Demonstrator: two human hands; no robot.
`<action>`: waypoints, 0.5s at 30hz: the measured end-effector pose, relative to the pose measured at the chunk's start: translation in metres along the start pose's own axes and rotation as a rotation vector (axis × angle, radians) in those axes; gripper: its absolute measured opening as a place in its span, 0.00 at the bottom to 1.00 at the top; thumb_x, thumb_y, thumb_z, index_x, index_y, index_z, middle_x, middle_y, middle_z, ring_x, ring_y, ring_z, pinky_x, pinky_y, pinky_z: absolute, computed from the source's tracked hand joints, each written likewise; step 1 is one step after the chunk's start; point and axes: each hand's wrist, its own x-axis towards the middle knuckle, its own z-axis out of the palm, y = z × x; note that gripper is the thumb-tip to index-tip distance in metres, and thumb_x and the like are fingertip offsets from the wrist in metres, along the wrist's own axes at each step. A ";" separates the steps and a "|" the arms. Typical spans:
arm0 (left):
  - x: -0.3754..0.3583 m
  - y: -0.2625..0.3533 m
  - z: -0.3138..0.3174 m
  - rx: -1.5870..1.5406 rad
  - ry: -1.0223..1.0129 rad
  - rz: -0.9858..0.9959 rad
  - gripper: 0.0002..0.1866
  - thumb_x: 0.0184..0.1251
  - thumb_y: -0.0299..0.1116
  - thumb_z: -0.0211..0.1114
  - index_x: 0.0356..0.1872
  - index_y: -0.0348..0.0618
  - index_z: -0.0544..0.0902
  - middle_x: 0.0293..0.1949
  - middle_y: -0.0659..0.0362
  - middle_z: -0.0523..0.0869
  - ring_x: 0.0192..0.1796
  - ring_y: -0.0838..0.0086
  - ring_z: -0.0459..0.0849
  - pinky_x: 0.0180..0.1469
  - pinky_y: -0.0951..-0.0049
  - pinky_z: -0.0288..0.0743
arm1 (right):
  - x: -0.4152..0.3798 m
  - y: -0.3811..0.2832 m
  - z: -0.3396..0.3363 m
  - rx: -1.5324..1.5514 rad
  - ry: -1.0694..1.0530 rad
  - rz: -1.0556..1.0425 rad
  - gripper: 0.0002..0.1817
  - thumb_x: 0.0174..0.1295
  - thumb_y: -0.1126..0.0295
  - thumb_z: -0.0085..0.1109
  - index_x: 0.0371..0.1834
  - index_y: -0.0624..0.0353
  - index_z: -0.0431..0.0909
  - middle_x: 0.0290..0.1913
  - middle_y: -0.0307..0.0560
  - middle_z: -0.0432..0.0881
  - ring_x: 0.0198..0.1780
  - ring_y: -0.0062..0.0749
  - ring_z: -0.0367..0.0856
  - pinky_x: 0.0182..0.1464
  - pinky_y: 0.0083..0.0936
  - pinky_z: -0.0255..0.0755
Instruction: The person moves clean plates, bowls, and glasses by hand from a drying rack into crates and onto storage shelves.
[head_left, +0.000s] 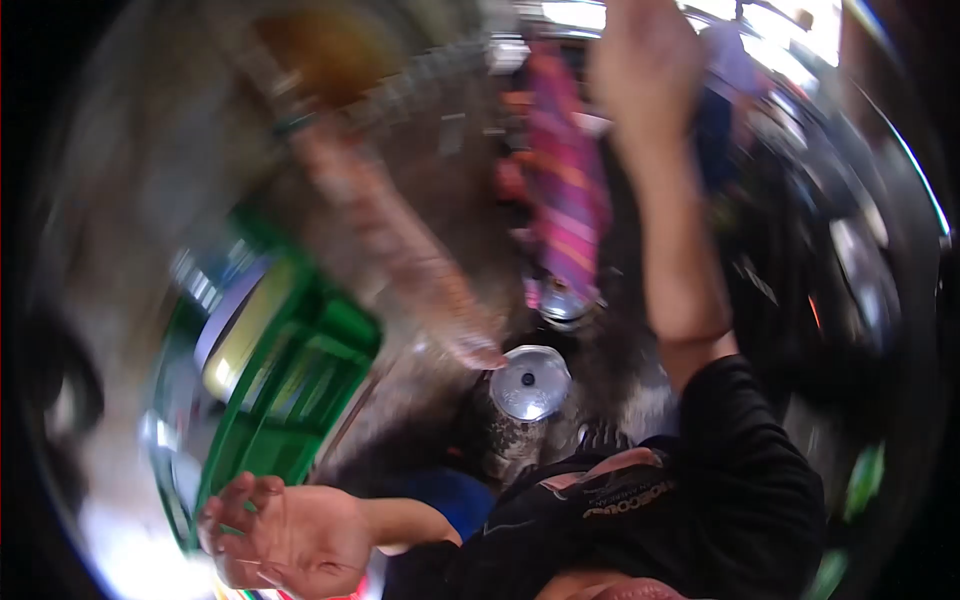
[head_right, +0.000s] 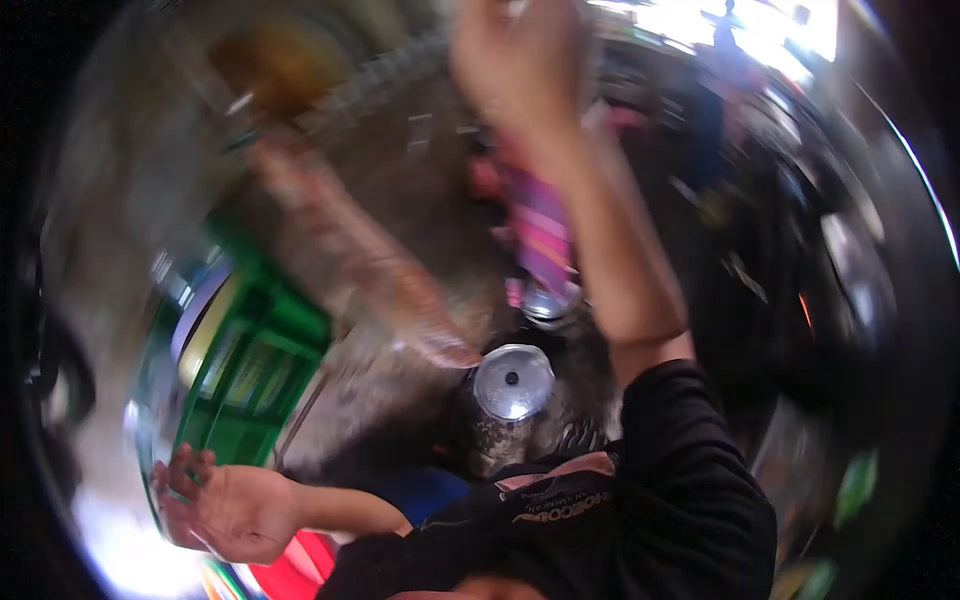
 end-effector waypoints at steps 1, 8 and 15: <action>-0.012 -0.008 0.001 -0.120 -0.037 -0.095 0.21 0.63 0.36 0.44 0.50 0.31 0.70 0.53 0.35 0.73 0.44 0.50 0.81 0.42 0.64 0.76 | -0.042 -0.018 -0.030 -0.052 -0.017 0.003 0.07 0.58 0.72 0.51 0.30 0.55 0.80 0.30 0.49 0.80 0.33 0.43 0.77 0.33 0.33 0.69; -0.055 0.054 0.075 -0.826 0.095 -0.606 0.20 0.70 0.33 0.47 0.27 0.26 0.80 0.28 0.44 0.82 0.30 0.61 0.83 0.28 0.74 0.81 | -0.257 -0.199 -0.235 -0.432 -0.284 0.717 0.14 0.56 0.85 0.46 0.39 0.60 0.79 0.36 0.45 0.79 0.36 0.33 0.79 0.40 0.26 0.75; -0.064 0.201 0.097 -1.385 -0.063 -0.837 0.21 0.70 0.34 0.46 0.25 0.27 0.81 0.26 0.45 0.83 0.30 0.61 0.83 0.27 0.75 0.80 | -0.237 -0.470 -0.346 -1.159 -0.109 0.734 0.17 0.51 0.86 0.50 0.42 0.58 0.78 0.39 0.46 0.79 0.39 0.41 0.80 0.41 0.32 0.75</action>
